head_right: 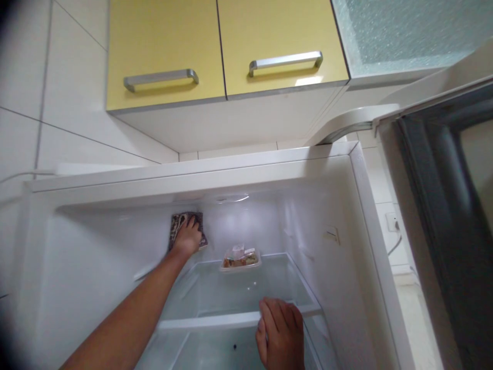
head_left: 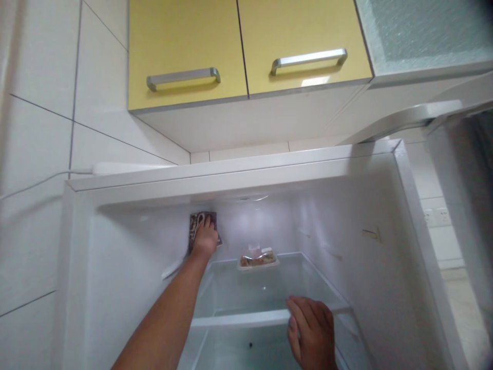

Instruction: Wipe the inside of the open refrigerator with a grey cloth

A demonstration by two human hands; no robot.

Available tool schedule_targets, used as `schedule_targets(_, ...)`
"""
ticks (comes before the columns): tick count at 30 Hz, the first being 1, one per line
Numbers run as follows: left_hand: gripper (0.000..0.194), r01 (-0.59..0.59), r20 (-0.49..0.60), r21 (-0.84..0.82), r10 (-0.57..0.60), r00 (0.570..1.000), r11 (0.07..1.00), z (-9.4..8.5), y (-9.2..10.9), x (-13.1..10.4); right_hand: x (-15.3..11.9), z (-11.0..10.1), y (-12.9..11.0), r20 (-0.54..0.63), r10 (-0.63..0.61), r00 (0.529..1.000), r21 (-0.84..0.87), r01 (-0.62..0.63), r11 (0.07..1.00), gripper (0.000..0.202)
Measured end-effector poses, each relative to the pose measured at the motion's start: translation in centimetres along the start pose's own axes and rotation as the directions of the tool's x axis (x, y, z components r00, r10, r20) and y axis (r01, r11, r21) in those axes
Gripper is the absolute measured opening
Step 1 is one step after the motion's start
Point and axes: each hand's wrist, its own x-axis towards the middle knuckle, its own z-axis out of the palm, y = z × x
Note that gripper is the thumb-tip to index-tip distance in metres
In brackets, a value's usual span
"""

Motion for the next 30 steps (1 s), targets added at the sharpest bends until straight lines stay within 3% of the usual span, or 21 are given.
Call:
schedule_targets(4,0.039,-0.013,0.021,-0.005,0.013,1.0,1.0,1.9,1.3,-1.2,0.6,-0.4,-0.8,-0.032,0.041,0.999,0.043,-0.04,0.998,0.027)
schedule_targets(8,0.043,-0.071,0.049,-0.012,0.071,0.996,0.997,1.9,2.0,-4.0,1.3,-0.9,-1.5,-0.025,0.082,0.996,0.064,-0.08,0.995,0.027)
schedule_targets(12,0.042,-0.113,0.077,-0.016,0.114,0.991,0.994,0.4,2.6,-7.1,1.4,-1.3,-1.7,0.014,0.103,0.995,0.073,-0.104,0.992,0.026)
schedule_targets(16,0.036,-0.124,0.093,-0.013,0.124,0.988,0.992,-2.4,2.6,-10.3,1.4,-1.7,-1.8,0.031,0.107,0.994,0.083,-0.109,0.991,0.026)
schedule_targets(20,0.032,-0.124,0.07,-0.014,0.125,0.99,0.992,-5.8,1.5,-14.8,1.6,-2.0,-2.1,0.059,0.136,0.989,0.096,-0.141,0.985,0.026)
schedule_targets(23,0.039,-0.114,0.018,-0.041,0.115,0.993,0.993,-7.5,0.1,-19.1,1.7,-2.3,-2.2,0.088,0.153,0.984,0.099,-0.162,0.982,0.025)
schedule_targets(27,0.048,-0.106,-0.013,-0.033,0.105,0.994,0.994,-7.8,-1.4,-23.4,1.8,-2.5,-2.3,0.115,0.163,0.98,0.09,-0.174,0.981,0.026)
schedule_targets(30,0.048,-0.099,-0.083,-0.039,0.095,0.992,0.994,-7.2,-1.9,-24.1,1.8,-2.6,-2.3,0.125,0.163,0.979,0.073,-0.173,0.982,0.027)
